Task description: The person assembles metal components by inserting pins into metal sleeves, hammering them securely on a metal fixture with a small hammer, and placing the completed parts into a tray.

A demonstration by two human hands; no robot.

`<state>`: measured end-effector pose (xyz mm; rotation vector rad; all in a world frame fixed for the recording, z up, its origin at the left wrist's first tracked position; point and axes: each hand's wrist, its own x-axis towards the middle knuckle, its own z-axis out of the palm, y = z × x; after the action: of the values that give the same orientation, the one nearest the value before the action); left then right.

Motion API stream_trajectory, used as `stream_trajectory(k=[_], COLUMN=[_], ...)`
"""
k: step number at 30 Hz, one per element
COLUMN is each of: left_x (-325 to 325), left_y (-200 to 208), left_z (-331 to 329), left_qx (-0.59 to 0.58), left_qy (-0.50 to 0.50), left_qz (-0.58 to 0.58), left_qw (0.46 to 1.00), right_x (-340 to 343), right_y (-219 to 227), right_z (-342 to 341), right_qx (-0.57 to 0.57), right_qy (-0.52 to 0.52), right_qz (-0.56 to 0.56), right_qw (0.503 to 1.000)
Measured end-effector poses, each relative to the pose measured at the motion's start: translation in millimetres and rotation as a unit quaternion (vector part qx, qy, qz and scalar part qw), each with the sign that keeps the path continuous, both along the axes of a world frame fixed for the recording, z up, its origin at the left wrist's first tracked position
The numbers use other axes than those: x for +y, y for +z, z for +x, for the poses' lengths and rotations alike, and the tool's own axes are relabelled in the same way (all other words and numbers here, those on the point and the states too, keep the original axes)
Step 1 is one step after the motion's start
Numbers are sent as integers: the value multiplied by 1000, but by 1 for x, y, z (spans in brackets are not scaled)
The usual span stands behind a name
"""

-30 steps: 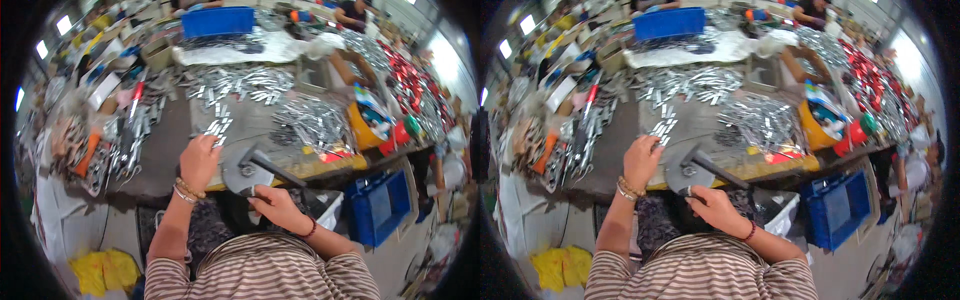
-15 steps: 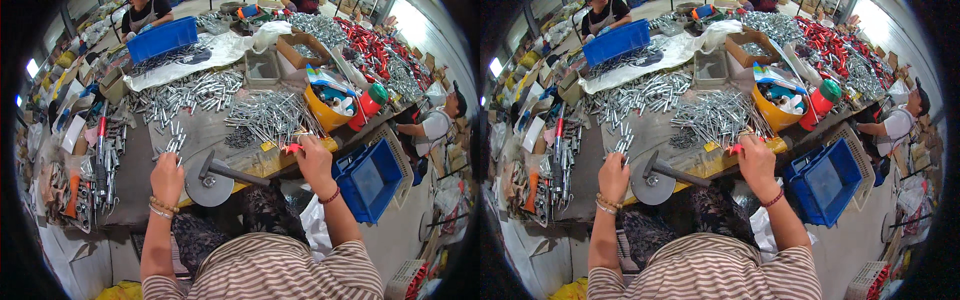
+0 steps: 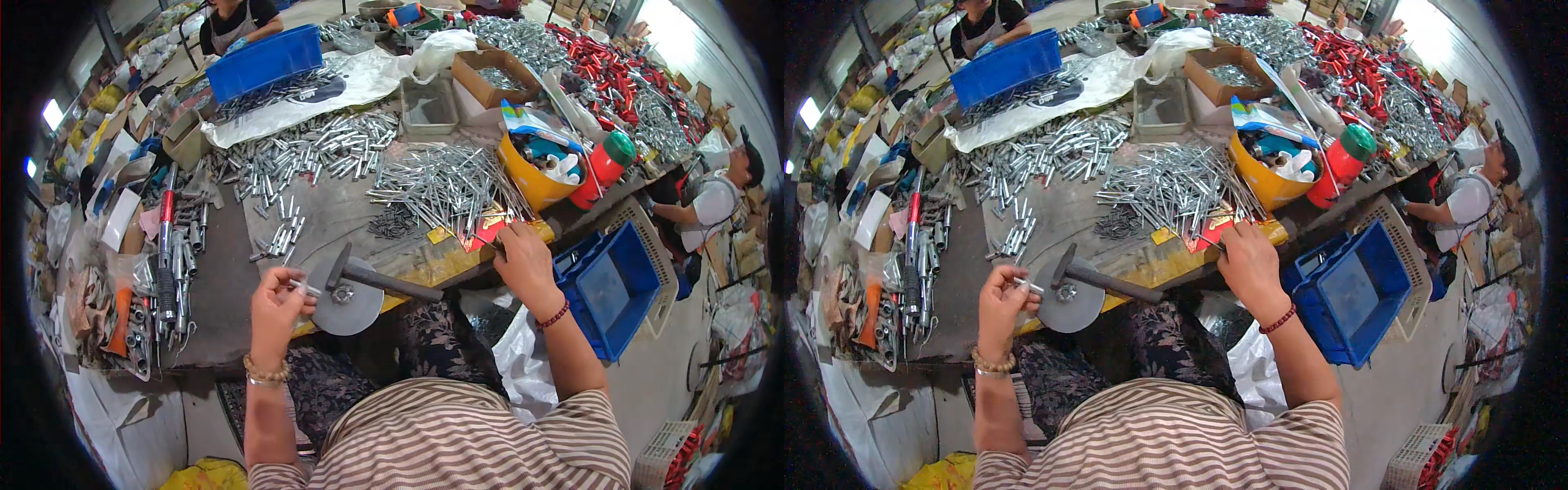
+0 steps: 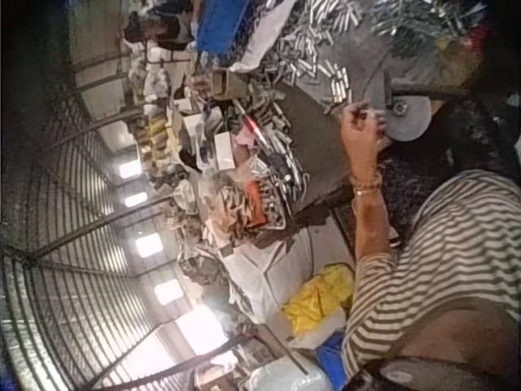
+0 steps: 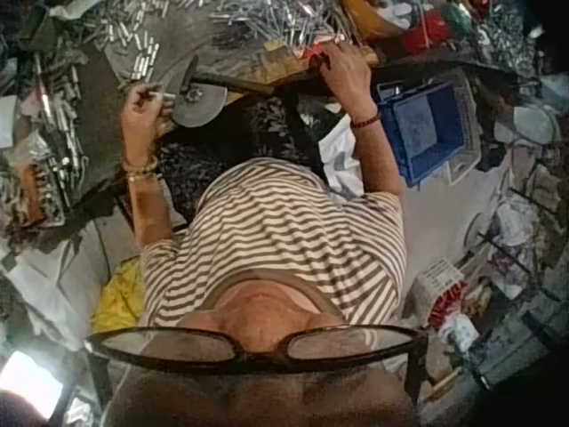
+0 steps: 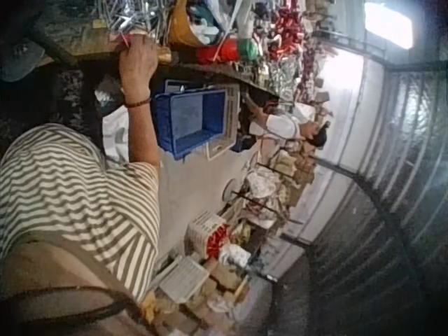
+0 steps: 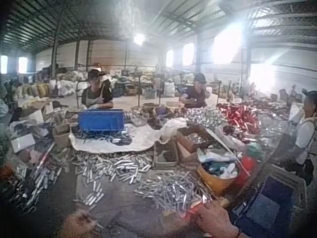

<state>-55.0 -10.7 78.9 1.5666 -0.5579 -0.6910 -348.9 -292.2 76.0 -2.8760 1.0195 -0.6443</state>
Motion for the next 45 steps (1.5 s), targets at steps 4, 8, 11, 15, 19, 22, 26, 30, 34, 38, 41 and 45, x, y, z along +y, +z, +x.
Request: stream_trajectory(k=[4, 8, 11, 15, 19, 22, 26, 30, 34, 38, 41, 45], left_x=[9, 12, 12, 15, 18, 19, 25, 28, 28, 27, 27, 26], left_y=[-10, -10, 2, -2, -6, -7, -6, -13, -14, -9, -12, -16], left_z=[-18, -31, -36, -39, -42, -41, -44, -44, -42, -39, -37, -37], left_qx=[45, -109, -241, -347, -416, -411, -386, -370, -361, -320, -325, -336], left_qy=[-37, -29, -26, -23, -1, 7, 4, 13, -3, -25, -24, -23], left_qz=[-7, 30, 66, 55, 78, 90, 105, 94, 99, 117, 92, 83], left_qw=[998, 993, 968, 936, 906, 907, 916, 924, 927, 940, 941, 938], right_x=[3, 8, 4, 1, 47, 85, 111, 123, 126, 125, 124, 123], right_y=[5, 29, 25, 11, 23, 19, 3, 0, -1, -2, -3, -3], right_z=[4, 23, 45, 71, 88, 102, 114, 121, 124, 125, 127, 129], right_qx=[-6, -99, -145, -158, -135, -134, -88, -98, -89, -101, -101, -104], right_qy=[-2, 67, 103, 144, 188, 330, 360, 359, 345, 340, 341, 339], right_qz=[25, 73, 111, 128, 99, 59, 80, 113, 122, 125, 133, 141], right_qw=[1000, 990, 978, 968, 968, 932, 926, 921, 926, 927, 925, 924])
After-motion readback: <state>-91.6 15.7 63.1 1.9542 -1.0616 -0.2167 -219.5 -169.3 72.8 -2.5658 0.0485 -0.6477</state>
